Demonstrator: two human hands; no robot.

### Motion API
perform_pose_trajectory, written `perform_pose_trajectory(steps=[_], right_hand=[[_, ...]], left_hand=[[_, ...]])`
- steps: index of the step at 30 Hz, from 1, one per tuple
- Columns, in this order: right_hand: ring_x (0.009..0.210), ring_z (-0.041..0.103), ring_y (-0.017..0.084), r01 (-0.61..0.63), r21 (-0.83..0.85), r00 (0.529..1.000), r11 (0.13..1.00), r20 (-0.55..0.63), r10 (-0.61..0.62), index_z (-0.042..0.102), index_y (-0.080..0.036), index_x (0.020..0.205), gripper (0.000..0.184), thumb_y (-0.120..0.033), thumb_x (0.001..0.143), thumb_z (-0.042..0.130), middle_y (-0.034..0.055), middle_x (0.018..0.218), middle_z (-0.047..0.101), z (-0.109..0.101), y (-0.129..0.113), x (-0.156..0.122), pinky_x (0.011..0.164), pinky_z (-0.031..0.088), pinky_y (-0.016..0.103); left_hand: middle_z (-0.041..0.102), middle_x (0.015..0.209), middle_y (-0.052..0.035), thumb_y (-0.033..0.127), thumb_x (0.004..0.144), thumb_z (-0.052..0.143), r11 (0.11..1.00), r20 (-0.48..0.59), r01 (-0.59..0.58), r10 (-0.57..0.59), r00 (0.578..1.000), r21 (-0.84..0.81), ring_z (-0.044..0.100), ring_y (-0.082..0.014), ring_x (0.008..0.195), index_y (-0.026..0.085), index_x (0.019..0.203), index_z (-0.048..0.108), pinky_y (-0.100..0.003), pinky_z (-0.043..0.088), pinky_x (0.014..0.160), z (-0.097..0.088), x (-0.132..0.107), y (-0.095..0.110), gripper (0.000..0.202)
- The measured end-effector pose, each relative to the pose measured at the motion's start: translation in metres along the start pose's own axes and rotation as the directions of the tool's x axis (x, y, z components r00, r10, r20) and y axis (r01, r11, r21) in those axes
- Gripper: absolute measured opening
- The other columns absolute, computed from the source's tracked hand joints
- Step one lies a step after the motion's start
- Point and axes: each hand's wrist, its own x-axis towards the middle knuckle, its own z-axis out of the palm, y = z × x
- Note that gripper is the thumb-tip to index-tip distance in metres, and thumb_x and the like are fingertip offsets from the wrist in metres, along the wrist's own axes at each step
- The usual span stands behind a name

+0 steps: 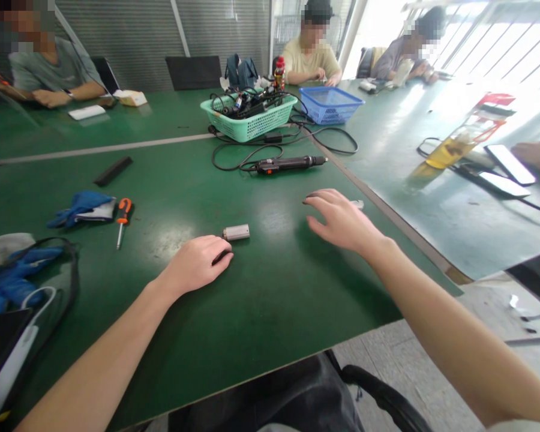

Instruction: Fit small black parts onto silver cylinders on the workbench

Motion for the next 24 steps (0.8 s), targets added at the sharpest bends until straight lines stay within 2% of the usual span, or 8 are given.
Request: perform_pose_trajectory(steps=[4, 6, 8, 12, 15, 20, 24], right_hand=[[0.124, 0.057, 0.033, 0.118, 0.224, 0.991, 0.967, 0.039, -0.13, 0.051, -0.018, 0.141, 0.051, -0.035, 0.094, 0.059, 0.0158, 0.13, 0.063, 0.021, -0.071, 0.035, 0.104, 0.05, 0.053], [0.125, 0.055, 0.033, 0.148, 0.281, 0.985, 0.948, 0.047, -0.167, 0.047, -0.018, 0.144, 0.057, -0.04, 0.094, 0.061, 0.0171, 0.135, 0.06, 0.034, -0.095, 0.05, 0.103, 0.05, 0.053], [0.123, 0.056, 0.033, 0.145, 0.299, 0.984, 0.943, 0.059, -0.17, 0.05, -0.016, 0.141, 0.055, -0.042, 0.094, 0.061, 0.0179, 0.133, 0.06, 0.047, -0.11, 0.063, 0.101, 0.05, 0.052], [0.111, 0.059, 0.029, 0.112, 0.303, 0.985, 0.946, 0.095, -0.147, 0.062, -0.015, 0.124, 0.036, -0.037, 0.095, 0.061, 0.0146, 0.114, 0.066, 0.064, -0.122, 0.078, 0.096, 0.051, 0.045], [0.103, 0.059, 0.026, 0.069, 0.306, 0.989, 0.95, 0.104, -0.105, 0.066, -0.016, 0.114, 0.028, -0.033, 0.093, 0.064, 0.0115, 0.106, 0.066, 0.064, -0.128, 0.079, 0.093, 0.05, 0.041], [0.099, 0.058, 0.025, 0.033, 0.353, 0.989, 0.935, 0.126, -0.082, 0.065, -0.018, 0.112, 0.026, -0.03, 0.09, 0.067, 0.009, 0.104, 0.065, 0.055, -0.136, 0.062, 0.092, 0.049, 0.04], [0.102, 0.058, 0.025, -0.001, 0.395, 0.993, 0.919, 0.11, -0.046, 0.064, -0.019, 0.115, 0.027, -0.032, 0.091, 0.066, 0.0091, 0.107, 0.065, 0.054, -0.137, 0.049, 0.094, 0.049, 0.04]], left_hand=[[0.07, 0.089, -0.0066, 0.023, 0.095, 0.048, 1.0, -0.032, -0.025, 0.026, 0.999, 0.018, 0.065, -0.0195, 0.082, 0.018, 0.09, 0.066, -0.034, 0.051, 0.078, -0.002, -0.001, 0.001, 0.02], [0.069, 0.085, -0.0065, 0.022, 0.094, 0.048, 0.999, -0.076, -0.032, 0.035, 0.996, 0.038, 0.063, -0.0188, 0.078, 0.018, 0.085, 0.065, -0.033, 0.05, 0.074, -0.005, -0.001, 0.002, 0.019], [0.066, 0.079, -0.006, 0.023, 0.092, 0.049, 0.997, -0.117, -0.023, 0.031, 0.993, 0.069, 0.06, -0.0183, 0.073, 0.018, 0.08, 0.063, -0.033, 0.048, 0.07, -0.009, -0.002, 0.003, 0.019], [0.062, 0.074, -0.0054, 0.023, 0.091, 0.049, 0.994, -0.156, 0.0, 0.018, 0.988, 0.111, 0.056, -0.018, 0.07, 0.019, 0.072, 0.057, -0.033, 0.044, 0.065, -0.014, -0.003, 0.003, 0.02], [0.061, 0.073, -0.005, 0.023, 0.089, 0.05, 0.993, -0.158, 0.042, -0.024, 0.987, 0.109, 0.055, -0.0184, 0.07, 0.02, 0.072, 0.054, -0.033, 0.042, 0.063, -0.015, -0.003, 0.001, 0.018], [0.062, 0.079, -0.0057, 0.025, 0.086, 0.054, 0.986, -0.109, 0.128, -0.117, 0.987, 0.104, 0.057, -0.0209, 0.076, 0.02, 0.08, 0.055, -0.034, 0.043, 0.065, -0.012, -0.003, -0.001, 0.008], [0.064, 0.087, -0.0065, 0.024, 0.088, 0.053, 0.993, -0.054, 0.096, -0.093, 0.994, 0.062, 0.058, -0.0228, 0.085, 0.019, 0.092, 0.059, -0.036, 0.047, 0.073, -0.009, -0.002, -0.002, 0.009]])
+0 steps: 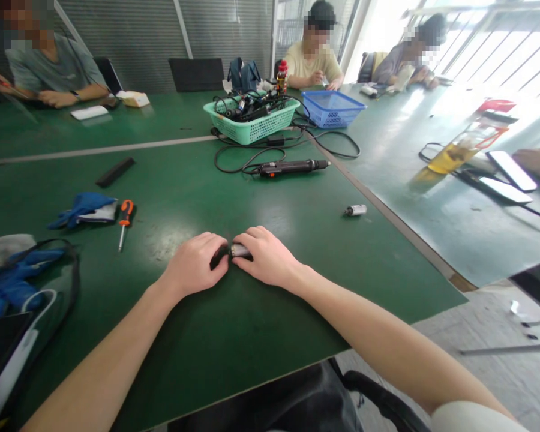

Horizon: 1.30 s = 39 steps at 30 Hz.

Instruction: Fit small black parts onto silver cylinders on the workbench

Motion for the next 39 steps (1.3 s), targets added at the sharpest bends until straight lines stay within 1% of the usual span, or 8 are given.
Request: perform_pose_trajectory(steps=[2, 7, 12, 15, 20, 39], right_hand=[[0.103, 0.057, 0.026, 0.011, 0.002, 1.0, 1.0, -0.011, -0.011, 0.064, -0.019, 0.114, 0.026, -0.032, 0.092, 0.065, 0.0095, 0.107, 0.065, 0.0011, 0.001, -0.0025, 0.094, 0.049, 0.041], [0.102, 0.058, 0.026, 0.035, 0.003, 0.999, 0.999, -0.023, -0.035, 0.063, -0.017, 0.116, 0.027, -0.031, 0.093, 0.063, 0.0107, 0.107, 0.065, 0.0022, 0.0038, -0.0038, 0.095, 0.049, 0.041], [0.104, 0.058, 0.026, 0.068, 0.029, 0.997, 0.997, -0.039, -0.067, 0.062, -0.017, 0.122, 0.033, -0.032, 0.093, 0.063, 0.0116, 0.11, 0.065, 0.0033, 0.0047, -0.005, 0.096, 0.05, 0.043], [0.103, 0.059, 0.026, 0.086, 0.043, 0.996, 0.995, -0.024, -0.085, 0.062, -0.016, 0.122, 0.032, -0.029, 0.093, 0.061, 0.0114, 0.109, 0.066, 0.0033, 0.0037, -0.0048, 0.095, 0.05, 0.042], [0.102, 0.059, 0.025, 0.1, 0.048, 0.995, 0.994, -0.018, -0.1, 0.064, -0.015, 0.12, 0.029, -0.024, 0.093, 0.06, 0.0115, 0.108, 0.067, 0.0025, 0.0023, -0.0037, 0.095, 0.05, 0.04], [0.101, 0.06, 0.025, 0.113, 0.052, 0.993, 0.992, -0.029, -0.111, 0.064, -0.016, 0.119, 0.028, -0.025, 0.093, 0.06, 0.0113, 0.107, 0.067, 0.0048, 0.0039, -0.0044, 0.094, 0.05, 0.041]], left_hand=[[0.063, 0.088, -0.0066, 0.024, 0.089, 0.052, 0.999, 0.02, -0.027, 0.027, 0.999, -0.021, 0.058, -0.0226, 0.086, 0.018, 0.093, 0.06, -0.036, 0.048, 0.075, 0.0007, 0.001, 0.0003, 0.01], [0.061, 0.086, -0.0061, 0.023, 0.092, 0.05, 0.997, 0.057, -0.064, 0.067, 0.996, -0.051, 0.057, -0.0214, 0.084, 0.018, 0.091, 0.06, -0.035, 0.046, 0.073, 0.0011, 0.003, 0.0003, 0.011], [0.061, 0.084, -0.0058, 0.021, 0.094, 0.048, 0.993, 0.03, -0.096, 0.098, 0.995, -0.065, 0.056, -0.0203, 0.082, 0.018, 0.089, 0.06, -0.033, 0.046, 0.073, 0.0046, 0.0028, -0.0022, 0.013], [0.061, 0.083, -0.0057, 0.022, 0.095, 0.048, 0.992, 0.011, -0.113, 0.114, 0.993, -0.061, 0.056, -0.0196, 0.08, 0.018, 0.087, 0.06, -0.032, 0.045, 0.071, 0.006, 0.0026, -0.0031, 0.015], [0.061, 0.082, -0.0057, 0.023, 0.095, 0.048, 0.991, 0.012, -0.116, 0.117, 0.993, -0.065, 0.056, -0.0192, 0.078, 0.017, 0.085, 0.06, -0.033, 0.044, 0.07, 0.0045, 0.0024, -0.0015, 0.017], [0.062, 0.083, -0.0059, 0.025, 0.097, 0.047, 0.995, 0.03, -0.097, 0.098, 0.995, -0.036, 0.057, -0.0195, 0.079, 0.017, 0.086, 0.06, -0.033, 0.045, 0.071, 0.005, 0.002, -0.0011, 0.019]])
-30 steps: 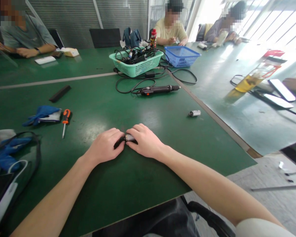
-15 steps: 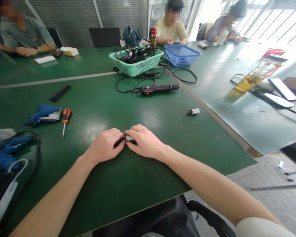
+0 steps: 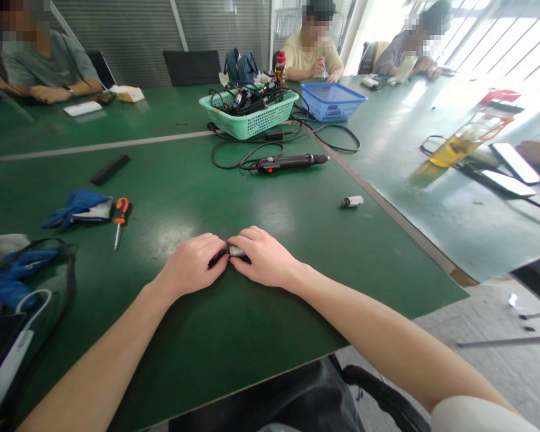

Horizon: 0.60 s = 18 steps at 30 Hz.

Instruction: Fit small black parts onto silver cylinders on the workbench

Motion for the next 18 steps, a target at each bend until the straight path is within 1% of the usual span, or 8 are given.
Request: perform_pose_trajectory(steps=[6, 13, 18], right_hand=[[0.101, 0.06, 0.025, -0.004, 0.001, 1.0, 1.0, 0.004, 0.004, 0.064, -0.017, 0.119, 0.028, -0.025, 0.093, 0.06, 0.011, 0.106, 0.067, 0.0005, 0.0008, -0.0003, 0.094, 0.051, 0.041], [0.1, 0.059, 0.025, -0.007, -0.002, 1.0, 1.0, 0.016, 0.007, 0.064, -0.014, 0.119, 0.028, -0.025, 0.093, 0.059, 0.0115, 0.106, 0.067, -0.0017, -0.0011, 0.0011, 0.094, 0.05, 0.04], [0.101, 0.059, 0.025, -0.001, -0.001, 1.0, 1.0, 0.009, 0.001, 0.064, -0.016, 0.119, 0.028, -0.025, 0.092, 0.06, 0.0111, 0.107, 0.067, -0.001, -0.0002, 0.0007, 0.094, 0.05, 0.041]], left_hand=[[0.061, 0.083, -0.0058, 0.024, 0.096, 0.047, 1.0, -0.001, -0.002, 0.002, 1.0, -0.005, 0.057, -0.0197, 0.08, 0.017, 0.087, 0.06, -0.033, 0.045, 0.071, 0.0007, -0.0003, -0.0002, 0.017], [0.061, 0.082, -0.0056, 0.023, 0.095, 0.048, 1.0, -0.01, -0.004, 0.004, 1.0, -0.008, 0.056, -0.0192, 0.078, 0.018, 0.084, 0.06, -0.033, 0.045, 0.069, -0.0004, -0.0002, 0.0009, 0.017], [0.061, 0.082, -0.0052, 0.021, 0.094, 0.047, 1.0, -0.009, -0.003, 0.003, 1.0, -0.004, 0.056, -0.0189, 0.078, 0.018, 0.085, 0.06, -0.033, 0.046, 0.071, 0.0013, -0.001, -0.0004, 0.016]])
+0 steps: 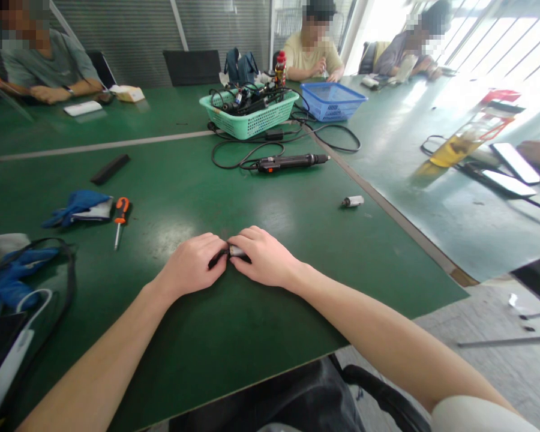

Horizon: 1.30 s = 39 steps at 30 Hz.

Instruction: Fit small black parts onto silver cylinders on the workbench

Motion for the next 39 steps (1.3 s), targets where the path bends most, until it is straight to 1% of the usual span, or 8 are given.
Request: perform_pose_trajectory(steps=[7, 19, 23, 28, 34, 39], right_hand=[[0.1, 0.059, 0.025, 0.001, 0.008, 1.0, 1.0, -0.007, -0.001, 0.064, -0.017, 0.12, 0.028, -0.024, 0.092, 0.06, 0.0108, 0.106, 0.067, 0.0008, 0.0005, -0.0011, 0.094, 0.051, 0.042], [0.101, 0.06, 0.025, 0.002, -0.006, 1.0, 1.0, -0.002, -0.002, 0.064, -0.016, 0.12, 0.03, -0.023, 0.092, 0.061, 0.011, 0.106, 0.067, 0.0026, 0.0016, -0.0011, 0.094, 0.051, 0.041], [0.101, 0.06, 0.025, 0.001, -0.002, 1.0, 1.0, -0.004, -0.001, 0.064, -0.017, 0.121, 0.029, -0.024, 0.092, 0.061, 0.0109, 0.107, 0.067, 0.0021, 0.0016, -0.0015, 0.095, 0.051, 0.042], [0.102, 0.06, 0.026, -0.001, 0.003, 1.0, 1.0, -0.008, 0.001, 0.064, -0.016, 0.121, 0.03, -0.023, 0.092, 0.061, 0.0111, 0.108, 0.067, 0.0014, 0.0012, -0.0013, 0.095, 0.051, 0.042], [0.103, 0.06, 0.026, -0.003, 0.016, 1.0, 1.0, -0.014, 0.003, 0.064, -0.018, 0.121, 0.03, -0.023, 0.091, 0.061, 0.0112, 0.108, 0.068, 0.0012, 0.0005, -0.0014, 0.095, 0.051, 0.043], [0.102, 0.06, 0.026, -0.004, 0.002, 1.0, 1.0, -0.004, 0.004, 0.064, -0.017, 0.12, 0.029, -0.024, 0.092, 0.061, 0.0116, 0.108, 0.067, 0.0008, 0.0006, -0.0015, 0.095, 0.051, 0.042]], left_hand=[[0.061, 0.08, -0.0054, 0.02, 0.093, 0.048, 1.0, -0.009, -0.006, 0.006, 1.0, 0.012, 0.056, -0.0191, 0.077, 0.018, 0.082, 0.059, -0.032, 0.045, 0.069, -0.0002, 0.0002, -0.0003, 0.016], [0.06, 0.079, -0.0051, 0.021, 0.094, 0.046, 1.0, 0.007, 0.027, -0.027, 1.0, 0.011, 0.055, -0.0191, 0.076, 0.018, 0.082, 0.058, -0.033, 0.044, 0.069, -0.0009, -0.0003, -0.0002, 0.018], [0.06, 0.078, -0.0047, 0.021, 0.094, 0.046, 1.0, 0.007, 0.032, -0.032, 0.999, 0.0, 0.056, -0.0191, 0.076, 0.018, 0.082, 0.06, -0.033, 0.044, 0.07, -0.0007, -0.0007, -0.0003, 0.018], [0.06, 0.077, -0.0045, 0.021, 0.094, 0.046, 1.0, 0.005, 0.031, -0.031, 0.999, 0.0, 0.055, -0.0185, 0.074, 0.018, 0.08, 0.058, -0.033, 0.043, 0.068, -0.0015, -0.0004, 0.0, 0.019], [0.06, 0.077, -0.0045, 0.021, 0.093, 0.047, 1.0, 0.001, 0.029, -0.029, 1.0, 0.0, 0.055, -0.0186, 0.073, 0.018, 0.08, 0.059, -0.032, 0.043, 0.066, -0.0019, 0.0, 0.0002, 0.018], [0.06, 0.078, -0.0046, 0.021, 0.093, 0.048, 0.999, 0.009, 0.036, -0.036, 0.999, 0.007, 0.055, -0.0187, 0.073, 0.018, 0.081, 0.059, -0.033, 0.043, 0.066, -0.0015, -0.0004, 0.0002, 0.017]])
